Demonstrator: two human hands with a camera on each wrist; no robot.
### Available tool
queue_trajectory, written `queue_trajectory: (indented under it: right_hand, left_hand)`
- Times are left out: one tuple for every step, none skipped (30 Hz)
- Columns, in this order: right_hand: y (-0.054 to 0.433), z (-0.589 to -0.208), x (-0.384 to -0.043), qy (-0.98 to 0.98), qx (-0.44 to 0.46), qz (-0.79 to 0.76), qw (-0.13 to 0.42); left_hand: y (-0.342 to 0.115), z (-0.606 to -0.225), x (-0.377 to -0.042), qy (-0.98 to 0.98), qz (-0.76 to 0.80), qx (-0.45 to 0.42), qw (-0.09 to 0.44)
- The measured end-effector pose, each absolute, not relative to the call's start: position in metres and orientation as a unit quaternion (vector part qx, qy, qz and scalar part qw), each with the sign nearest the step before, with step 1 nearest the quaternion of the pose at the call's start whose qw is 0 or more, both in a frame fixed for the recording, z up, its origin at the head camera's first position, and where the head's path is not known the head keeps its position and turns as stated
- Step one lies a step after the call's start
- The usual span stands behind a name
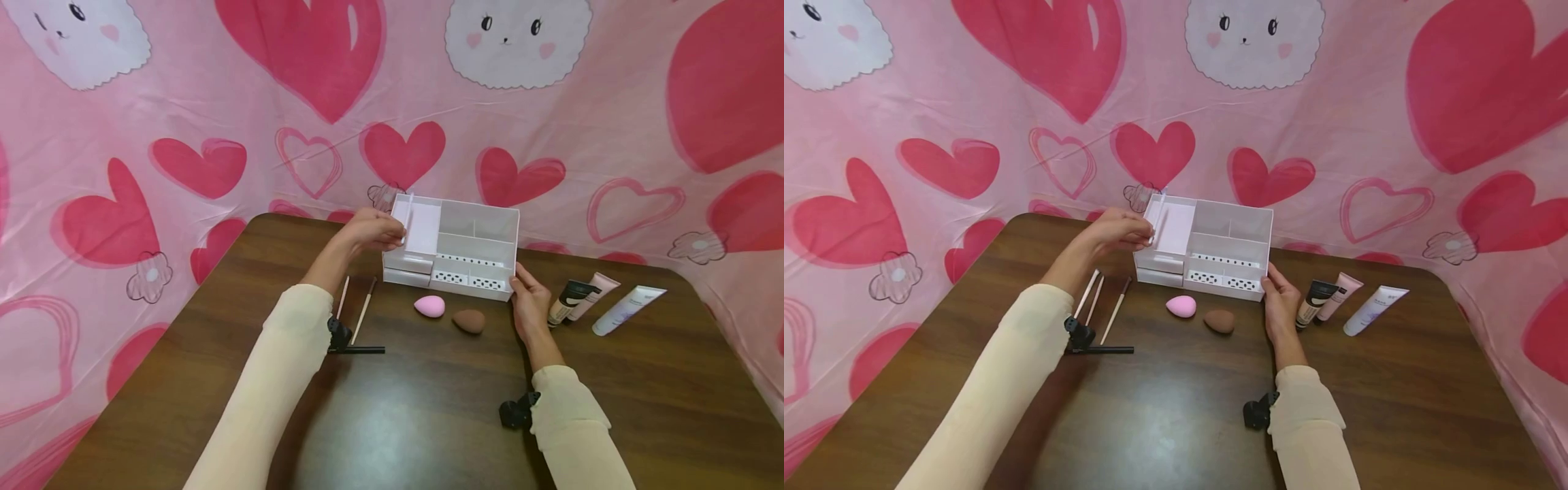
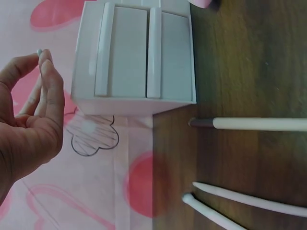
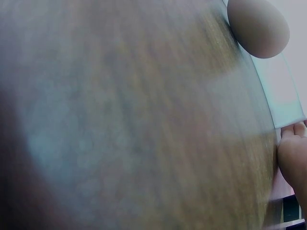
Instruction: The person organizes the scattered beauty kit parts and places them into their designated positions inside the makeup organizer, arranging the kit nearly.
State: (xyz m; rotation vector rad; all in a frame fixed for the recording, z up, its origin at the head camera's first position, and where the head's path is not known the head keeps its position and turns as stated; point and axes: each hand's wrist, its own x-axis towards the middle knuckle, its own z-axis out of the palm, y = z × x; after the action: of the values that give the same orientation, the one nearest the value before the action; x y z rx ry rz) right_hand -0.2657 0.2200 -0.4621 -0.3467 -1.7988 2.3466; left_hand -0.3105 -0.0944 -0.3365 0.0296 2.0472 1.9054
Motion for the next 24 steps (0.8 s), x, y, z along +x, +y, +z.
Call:
queue_trajectory:
  right_hand:
    - [0.220,-0.462,-0.266,-0.602,-0.117,0.785,0.083]
    - [0.220,-0.462,-0.266,-0.601,-0.118,0.786,0.083]
    - [0.220,-0.462,-0.266,-0.601,-0.118,0.786,0.084]
    - [0.220,-0.462,-0.266,-0.600,-0.119,0.786,0.085]
    - [0.219,-0.462,-0.266,-0.601,-0.119,0.786,0.086]
    - [0.219,-0.462,-0.266,-0.602,-0.119,0.785,0.087]
    - [0.219,-0.462,-0.266,-0.603,-0.118,0.784,0.087]
    - [0.219,-0.462,-0.266,-0.605,-0.118,0.783,0.088]
    - [0.219,-0.462,-0.266,-0.606,-0.119,0.781,0.088]
    - [0.219,-0.463,-0.266,-0.607,-0.119,0.780,0.088]
    - [0.219,-0.463,-0.265,-0.608,-0.118,0.780,0.088]
    - [0.219,-0.463,-0.265,-0.608,-0.118,0.780,0.087]
    - [0.219,-0.463,-0.266,-0.608,-0.118,0.780,0.087]
    - [0.219,-0.463,-0.266,-0.607,-0.117,0.781,0.087]
    - [0.219,-0.463,-0.266,-0.607,-0.117,0.781,0.086]
    - [0.219,-0.463,-0.266,-0.606,-0.117,0.782,0.086]
    - [0.219,-0.463,-0.267,-0.605,-0.118,0.783,0.086]
    - [0.219,-0.463,-0.267,-0.604,-0.117,0.784,0.086]
    - [0.219,-0.463,-0.266,-0.603,-0.117,0.784,0.086]
    - [0.220,-0.464,-0.266,-0.603,-0.116,0.784,0.086]
    - [0.220,-0.464,-0.266,-0.603,-0.117,0.785,0.087]
    - [0.220,-0.464,-0.266,-0.602,-0.116,0.785,0.087]
    - [0.220,-0.464,-0.266,-0.601,-0.116,0.786,0.086]
    - [0.220,-0.464,-0.266,-0.602,-0.114,0.785,0.086]
  left_hand:
    - [-0.092,-0.336,-0.312,0.721,0.671,0.011,0.173]
    - [-0.090,-0.336,-0.314,0.723,0.669,0.011,0.175]
    - [-0.088,-0.336,-0.316,0.723,0.668,0.010,0.176]
    - [-0.086,-0.336,-0.318,0.723,0.668,0.008,0.178]
    - [-0.084,-0.337,-0.320,0.723,0.666,0.007,0.182]
    - [-0.083,-0.337,-0.322,0.724,0.665,0.006,0.186]
    - [-0.081,-0.336,-0.323,0.724,0.663,0.003,0.190]
    - [-0.079,-0.336,-0.325,0.726,0.660,0.001,0.193]
    - [-0.078,-0.335,-0.326,0.727,0.658,-0.002,0.197]
    - [-0.076,-0.335,-0.326,0.728,0.656,-0.004,0.200]
    - [-0.074,-0.334,-0.327,0.730,0.653,-0.007,0.202]
    - [-0.073,-0.334,-0.327,0.732,0.650,-0.010,0.201]
    - [-0.071,-0.333,-0.327,0.735,0.648,-0.013,0.200]
    - [-0.070,-0.333,-0.327,0.738,0.645,-0.015,0.200]
    - [-0.068,-0.332,-0.328,0.739,0.644,-0.016,0.200]
    - [-0.067,-0.332,-0.328,0.740,0.643,-0.018,0.199]
    - [-0.066,-0.332,-0.328,0.742,0.640,-0.020,0.198]
    - [-0.065,-0.331,-0.328,0.744,0.638,-0.021,0.198]
    - [-0.064,-0.331,-0.329,0.744,0.637,-0.023,0.200]
    - [-0.063,-0.331,-0.329,0.745,0.635,-0.024,0.202]
    - [-0.062,-0.331,-0.330,0.746,0.634,-0.024,0.204]
    - [-0.061,-0.331,-0.330,0.746,0.632,-0.023,0.206]
    - [-0.060,-0.331,-0.331,0.746,0.631,-0.022,0.209]
    - [-0.059,-0.331,-0.332,0.745,0.632,-0.019,0.213]
